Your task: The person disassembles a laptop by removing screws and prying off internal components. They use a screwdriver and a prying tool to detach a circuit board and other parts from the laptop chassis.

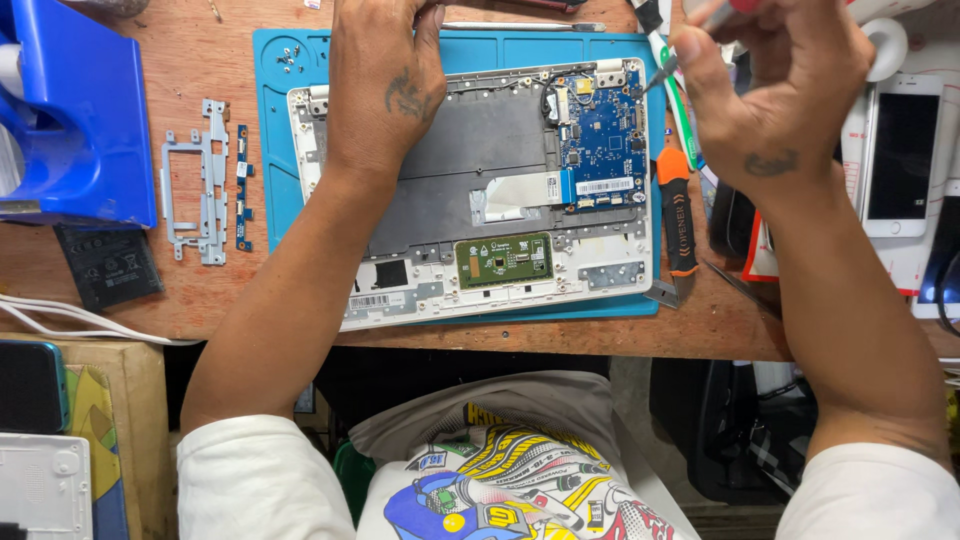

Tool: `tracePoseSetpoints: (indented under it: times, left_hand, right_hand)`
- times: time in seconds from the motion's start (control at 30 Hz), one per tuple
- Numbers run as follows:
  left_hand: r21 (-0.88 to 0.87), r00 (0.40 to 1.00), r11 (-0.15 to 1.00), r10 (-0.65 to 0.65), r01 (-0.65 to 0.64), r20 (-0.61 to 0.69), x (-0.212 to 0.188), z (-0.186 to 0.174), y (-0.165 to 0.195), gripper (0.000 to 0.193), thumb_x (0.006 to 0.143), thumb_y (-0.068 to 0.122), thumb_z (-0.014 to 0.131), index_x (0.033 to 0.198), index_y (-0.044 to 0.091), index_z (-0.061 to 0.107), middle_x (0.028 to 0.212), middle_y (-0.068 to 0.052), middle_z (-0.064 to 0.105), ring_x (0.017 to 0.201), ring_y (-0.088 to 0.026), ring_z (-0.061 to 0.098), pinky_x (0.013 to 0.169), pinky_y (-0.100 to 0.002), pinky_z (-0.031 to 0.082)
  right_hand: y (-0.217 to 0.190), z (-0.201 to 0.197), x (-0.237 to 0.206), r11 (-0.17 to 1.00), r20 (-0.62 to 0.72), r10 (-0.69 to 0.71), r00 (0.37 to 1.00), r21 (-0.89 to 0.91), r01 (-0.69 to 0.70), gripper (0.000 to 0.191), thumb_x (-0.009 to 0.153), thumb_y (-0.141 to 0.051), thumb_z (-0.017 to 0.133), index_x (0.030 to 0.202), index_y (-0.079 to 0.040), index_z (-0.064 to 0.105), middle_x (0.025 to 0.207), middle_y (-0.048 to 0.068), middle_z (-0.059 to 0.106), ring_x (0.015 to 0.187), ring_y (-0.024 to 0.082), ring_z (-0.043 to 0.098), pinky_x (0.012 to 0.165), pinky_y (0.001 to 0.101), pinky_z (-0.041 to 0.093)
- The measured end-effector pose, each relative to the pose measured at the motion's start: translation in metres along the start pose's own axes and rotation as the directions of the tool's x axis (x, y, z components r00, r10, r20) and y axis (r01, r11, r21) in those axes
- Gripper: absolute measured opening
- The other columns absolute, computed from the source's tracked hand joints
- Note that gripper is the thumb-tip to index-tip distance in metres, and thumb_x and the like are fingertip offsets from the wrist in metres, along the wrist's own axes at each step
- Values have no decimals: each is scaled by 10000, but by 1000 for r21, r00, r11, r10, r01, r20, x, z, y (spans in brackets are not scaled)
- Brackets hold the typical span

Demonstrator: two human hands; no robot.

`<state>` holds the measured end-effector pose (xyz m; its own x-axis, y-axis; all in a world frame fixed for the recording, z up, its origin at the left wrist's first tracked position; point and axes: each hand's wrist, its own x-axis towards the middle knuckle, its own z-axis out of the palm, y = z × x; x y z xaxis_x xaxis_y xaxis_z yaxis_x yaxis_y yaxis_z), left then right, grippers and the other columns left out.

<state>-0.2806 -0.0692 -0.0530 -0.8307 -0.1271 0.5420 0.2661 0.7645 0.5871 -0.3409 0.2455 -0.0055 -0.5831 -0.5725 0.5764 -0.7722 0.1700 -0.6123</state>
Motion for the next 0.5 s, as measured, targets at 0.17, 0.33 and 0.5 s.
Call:
tracePoseSetpoints:
  times: [0.17,0.33,0.5]
  left_hand:
    - [14,999,999,50,-50,0,0,0,3,112,998,4,646,1088,18,710,1033,-147,710,993,-388,607,900,-473,476]
    - [-30,999,999,35,-34,10,0,1,4,82,1009,9,658,1073,21,708,1021,-145,717,984,-381,623,900,-463,485]
    - [-66,999,997,41,-41,2,0,1,4,73,1025,13,653,1072,22,708,1025,-137,723,993,-360,644,916,-449,498]
  right_hand:
    - [-6,1,-16,999,-59,24,998,28,-23,337,1218,-15,672,1447,-9,425,1131,134,628,1038,177,684,923,255,593]
    - [7,7,-19,998,-94,34,995,48,-30,322,1206,3,654,1443,-15,438,1184,155,662,1051,190,689,943,275,600]
    - [13,10,-17,998,-97,43,994,60,-37,282,1216,6,681,1397,-15,466,1178,144,662,1085,194,723,972,292,645]
